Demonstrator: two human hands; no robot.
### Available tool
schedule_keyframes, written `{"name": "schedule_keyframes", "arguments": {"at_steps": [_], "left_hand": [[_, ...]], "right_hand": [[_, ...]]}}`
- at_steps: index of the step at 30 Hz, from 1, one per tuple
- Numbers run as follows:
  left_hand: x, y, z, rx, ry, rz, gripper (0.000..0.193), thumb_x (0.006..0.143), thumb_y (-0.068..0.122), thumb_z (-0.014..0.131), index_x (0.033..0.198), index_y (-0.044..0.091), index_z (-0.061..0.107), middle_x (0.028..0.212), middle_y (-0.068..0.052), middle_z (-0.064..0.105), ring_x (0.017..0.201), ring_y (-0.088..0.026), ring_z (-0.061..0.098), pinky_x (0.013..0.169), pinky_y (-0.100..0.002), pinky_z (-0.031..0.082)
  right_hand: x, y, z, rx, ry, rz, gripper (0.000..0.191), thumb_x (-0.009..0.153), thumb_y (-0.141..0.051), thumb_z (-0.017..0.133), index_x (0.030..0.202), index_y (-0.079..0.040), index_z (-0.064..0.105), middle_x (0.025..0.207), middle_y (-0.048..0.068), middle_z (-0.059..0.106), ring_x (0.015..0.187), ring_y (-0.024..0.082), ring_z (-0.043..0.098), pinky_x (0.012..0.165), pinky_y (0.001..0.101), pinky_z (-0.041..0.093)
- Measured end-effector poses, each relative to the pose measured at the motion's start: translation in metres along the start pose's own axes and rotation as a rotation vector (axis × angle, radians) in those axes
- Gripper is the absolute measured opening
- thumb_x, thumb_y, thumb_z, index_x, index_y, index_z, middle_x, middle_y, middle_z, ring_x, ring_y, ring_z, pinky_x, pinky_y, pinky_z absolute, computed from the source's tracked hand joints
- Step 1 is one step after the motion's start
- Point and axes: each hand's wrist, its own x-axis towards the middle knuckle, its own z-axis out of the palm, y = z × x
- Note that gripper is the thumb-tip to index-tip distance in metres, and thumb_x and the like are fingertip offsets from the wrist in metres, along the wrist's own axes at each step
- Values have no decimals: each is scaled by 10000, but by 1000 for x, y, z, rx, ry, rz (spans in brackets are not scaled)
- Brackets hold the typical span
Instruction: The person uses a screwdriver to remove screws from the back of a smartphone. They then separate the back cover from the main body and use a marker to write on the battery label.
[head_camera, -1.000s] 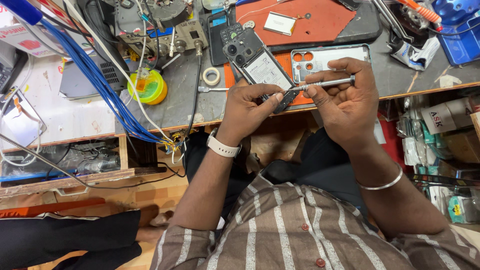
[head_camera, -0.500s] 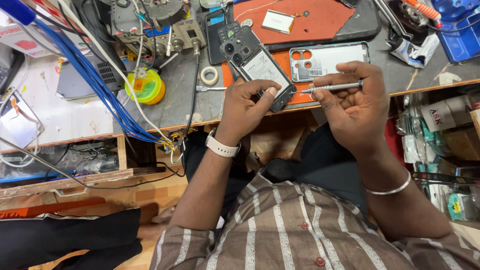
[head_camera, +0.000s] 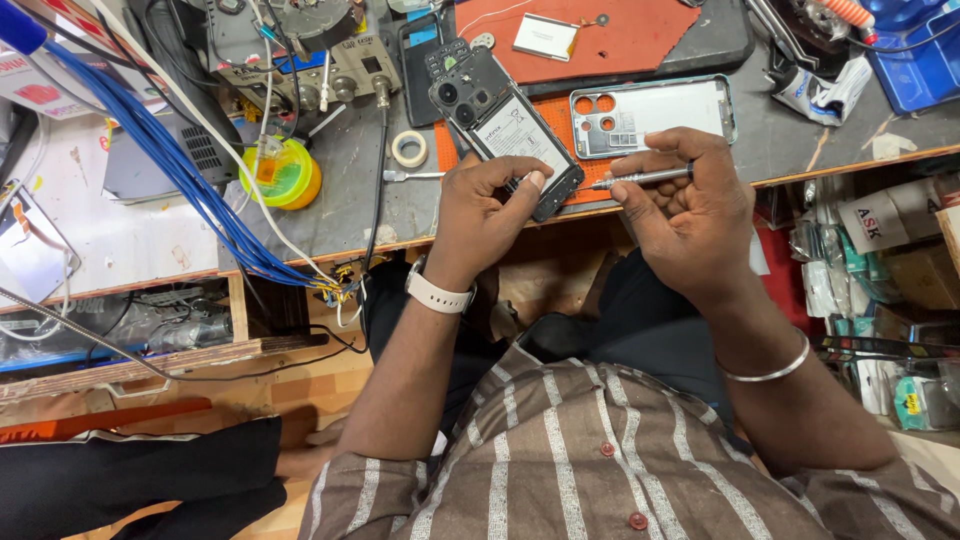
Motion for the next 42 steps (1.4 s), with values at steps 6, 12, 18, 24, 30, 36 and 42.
{"name": "schedule_keyframes", "arguments": {"at_steps": [6, 12, 18, 24, 30, 36, 42], "left_hand": [[1, -1, 0, 43, -3, 3, 134, 932, 184, 709, 992, 106, 799, 768, -34, 748, 714, -138, 559, 690, -304, 462], [1, 1, 1, 64, 0, 25, 133, 930, 182, 702, 984, 107, 797, 749, -32, 746, 703, -149, 563, 692, -311, 456], [1, 3, 2, 98, 17, 33, 135, 924, 179, 705, 977, 96, 797, 717, -36, 739, 653, -157, 556, 666, -320, 459], [5, 12, -2, 78, 1, 28, 134, 911, 180, 719, 959, 93, 809, 682, -35, 742, 584, -132, 627, 646, -291, 491], [4, 16, -4, -129, -49, -169, 160, 881, 214, 727, 959, 88, 788, 759, -46, 758, 608, -100, 708, 594, -266, 560], [4, 14, -5, 10, -23, -100, 163, 858, 200, 776, 973, 93, 819, 782, -54, 782, 655, -110, 678, 637, -254, 530], [5, 18, -4, 75, 5, -92, 182, 846, 214, 806, 975, 88, 828, 806, -76, 779, 686, -160, 643, 643, -288, 526]], "right_hand": [[1, -2, 2, -100, -8, -40, 394, 1046, 23, 737, 1331, 24, 465, 1075, 178, 749, 935, 135, 740, 785, 214, 616], [5, -9, 7, -277, 16, -196, 419, 992, -77, 805, 1273, 13, 508, 993, 135, 713, 923, 160, 718, 790, 280, 601], [7, -16, 3, -397, -54, -148, 381, 1006, -99, 781, 1296, -40, 541, 1020, 105, 755, 893, 181, 763, 758, 277, 616], [11, -26, -3, -291, -75, -219, 336, 937, -69, 723, 1222, 8, 563, 1084, 173, 707, 970, 267, 723, 834, 355, 583], [12, -25, -4, -374, -36, -157, 364, 927, -102, 780, 1224, -10, 590, 1048, 138, 739, 952, 225, 736, 802, 323, 589], [15, -29, -4, -454, -19, -15, 363, 878, -151, 802, 1173, -20, 636, 933, 156, 729, 788, 229, 729, 715, 342, 582], [14, -33, -5, -464, -38, -182, 397, 923, -107, 824, 1258, -25, 629, 1003, 149, 739, 883, 237, 755, 726, 330, 610]]}}
